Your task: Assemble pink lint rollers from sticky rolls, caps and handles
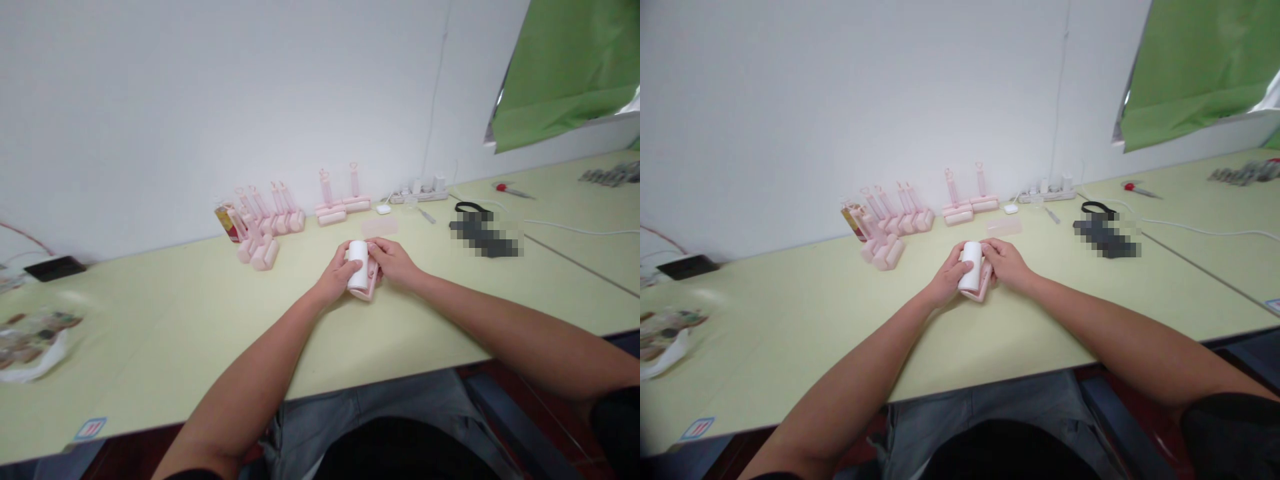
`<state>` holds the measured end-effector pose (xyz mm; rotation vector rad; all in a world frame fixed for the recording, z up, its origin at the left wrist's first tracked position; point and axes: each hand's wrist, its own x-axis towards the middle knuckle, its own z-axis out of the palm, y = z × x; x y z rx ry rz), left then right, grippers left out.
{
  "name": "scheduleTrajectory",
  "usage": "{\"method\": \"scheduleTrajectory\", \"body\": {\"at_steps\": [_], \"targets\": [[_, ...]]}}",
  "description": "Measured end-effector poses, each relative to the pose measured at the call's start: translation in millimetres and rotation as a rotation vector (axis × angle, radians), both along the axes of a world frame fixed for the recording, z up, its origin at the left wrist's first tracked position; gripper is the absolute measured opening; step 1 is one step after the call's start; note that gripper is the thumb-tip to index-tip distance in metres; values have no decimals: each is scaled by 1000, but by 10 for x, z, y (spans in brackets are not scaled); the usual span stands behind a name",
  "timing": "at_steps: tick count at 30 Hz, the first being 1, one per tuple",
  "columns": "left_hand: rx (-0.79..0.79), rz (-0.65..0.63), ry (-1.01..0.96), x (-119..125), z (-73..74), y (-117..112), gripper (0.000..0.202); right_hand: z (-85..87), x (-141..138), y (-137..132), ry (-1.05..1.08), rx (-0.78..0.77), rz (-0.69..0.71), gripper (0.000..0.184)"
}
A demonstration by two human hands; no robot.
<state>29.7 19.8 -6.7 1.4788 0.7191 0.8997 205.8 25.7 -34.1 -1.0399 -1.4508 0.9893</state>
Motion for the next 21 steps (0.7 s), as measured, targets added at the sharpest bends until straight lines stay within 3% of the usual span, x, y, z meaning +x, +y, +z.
{"method": "scheduleTrajectory", "body": {"at_steps": [2,9,15,21], "targets": [[9,-1,11,-8,-18,9,61,-5,-7,11,25,-1,38,42],[42,-51,63,-26,-76,-1,58,11,45,28,-115,225,29,38],[137,72,111,1,-126,4,51,26,84,13,-265,348,49,37],[277,88,232,35,-115,-39,77,78,90,-32,-347,391,-13,34]]}}
